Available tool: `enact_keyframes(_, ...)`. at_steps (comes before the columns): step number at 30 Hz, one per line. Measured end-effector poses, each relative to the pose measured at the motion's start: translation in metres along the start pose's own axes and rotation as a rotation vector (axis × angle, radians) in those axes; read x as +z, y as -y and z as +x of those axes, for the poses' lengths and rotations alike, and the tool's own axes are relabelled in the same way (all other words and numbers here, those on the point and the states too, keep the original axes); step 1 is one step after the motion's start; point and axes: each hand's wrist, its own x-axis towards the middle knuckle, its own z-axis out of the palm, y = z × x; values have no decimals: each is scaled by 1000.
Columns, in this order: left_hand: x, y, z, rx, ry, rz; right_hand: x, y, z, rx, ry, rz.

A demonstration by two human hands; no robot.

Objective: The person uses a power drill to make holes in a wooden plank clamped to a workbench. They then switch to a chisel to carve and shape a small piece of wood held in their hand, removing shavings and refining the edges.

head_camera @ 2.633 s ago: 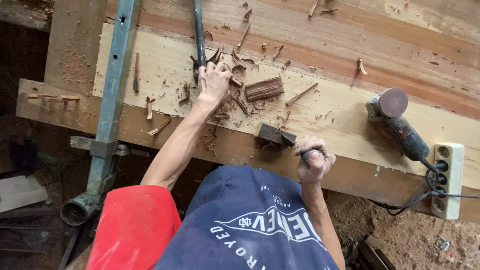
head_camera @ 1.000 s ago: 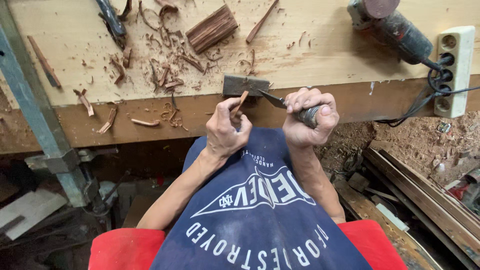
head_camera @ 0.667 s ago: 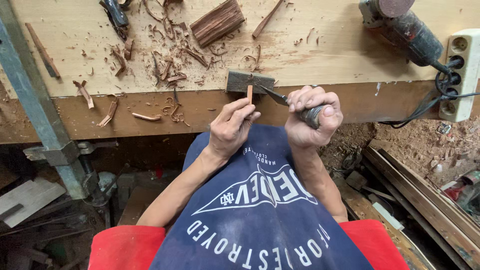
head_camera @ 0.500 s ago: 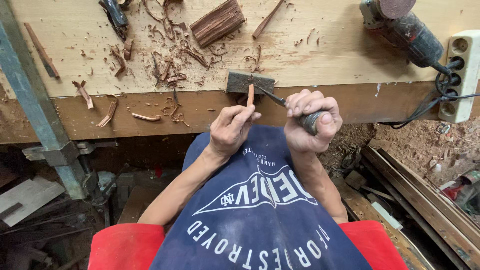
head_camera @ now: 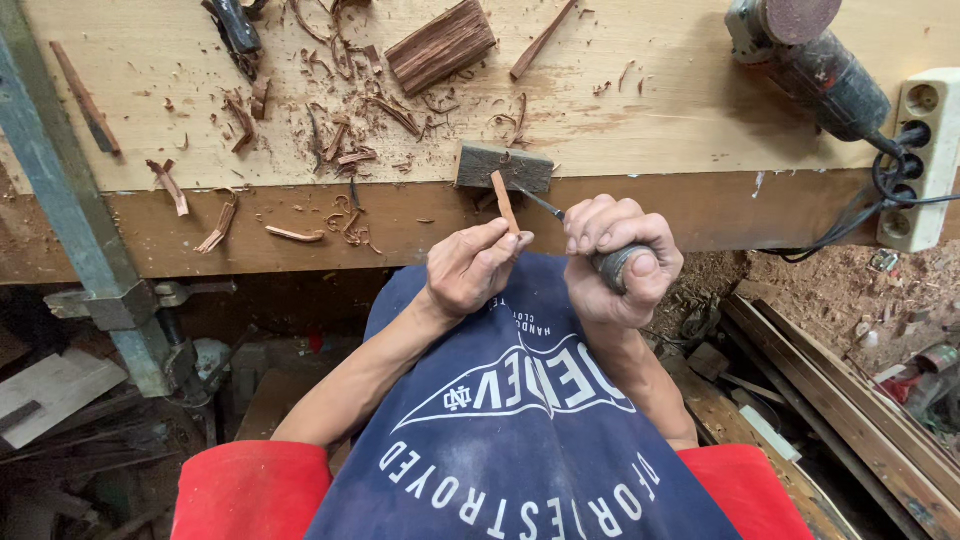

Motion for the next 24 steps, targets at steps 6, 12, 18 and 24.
enact_keyframes(6,4,-11,5,-72,-19,12,8,25,-4,52,78,-19)
enact_keyframes(12,6,-8,6,-33,-31,-49,20,48,-1,98,129,-8)
enact_keyframes(18,12,-8,1,-86,-22,-70,25,63,6,98,225,-77)
enact_keyframes(24,12,-7,-8,-80,-10,-68,28,55,10,118,271,-207)
